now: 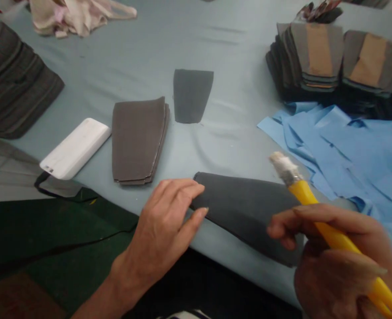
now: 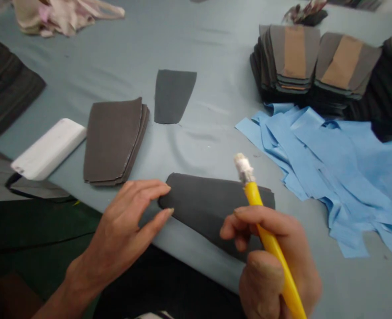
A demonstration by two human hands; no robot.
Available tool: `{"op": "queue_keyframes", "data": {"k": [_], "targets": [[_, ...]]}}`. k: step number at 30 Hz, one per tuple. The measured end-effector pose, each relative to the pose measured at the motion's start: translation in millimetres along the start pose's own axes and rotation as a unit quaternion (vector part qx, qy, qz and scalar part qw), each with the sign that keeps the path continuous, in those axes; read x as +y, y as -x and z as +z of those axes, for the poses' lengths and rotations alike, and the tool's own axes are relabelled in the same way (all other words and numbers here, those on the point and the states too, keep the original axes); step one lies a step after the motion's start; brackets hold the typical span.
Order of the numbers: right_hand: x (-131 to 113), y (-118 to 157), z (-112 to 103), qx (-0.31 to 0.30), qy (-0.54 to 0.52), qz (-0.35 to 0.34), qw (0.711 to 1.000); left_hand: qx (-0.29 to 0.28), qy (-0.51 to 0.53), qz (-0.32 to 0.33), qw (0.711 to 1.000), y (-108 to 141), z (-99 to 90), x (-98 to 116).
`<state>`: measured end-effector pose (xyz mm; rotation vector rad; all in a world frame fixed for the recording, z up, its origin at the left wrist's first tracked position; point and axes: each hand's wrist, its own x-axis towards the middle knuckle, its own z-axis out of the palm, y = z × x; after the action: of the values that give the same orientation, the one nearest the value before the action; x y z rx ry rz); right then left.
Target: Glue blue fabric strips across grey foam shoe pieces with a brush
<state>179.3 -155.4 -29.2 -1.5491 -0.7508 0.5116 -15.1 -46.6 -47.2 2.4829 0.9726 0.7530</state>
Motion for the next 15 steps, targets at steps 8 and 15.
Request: {"op": "queue_keyframes", "data": {"k": [8, 15], "targets": [[3.4, -19.9, 14.8, -0.041, -0.057, 0.051, 0.996, -0.057, -0.015, 0.147, 0.987, 3.3, 27.7, 23.8], [7.5, -15.7, 12.9, -0.050, -0.101, 0.118, 0.987, -0.056, -0.002, 0.134, 0.989, 6.3, 40.5, 19.8]]}}
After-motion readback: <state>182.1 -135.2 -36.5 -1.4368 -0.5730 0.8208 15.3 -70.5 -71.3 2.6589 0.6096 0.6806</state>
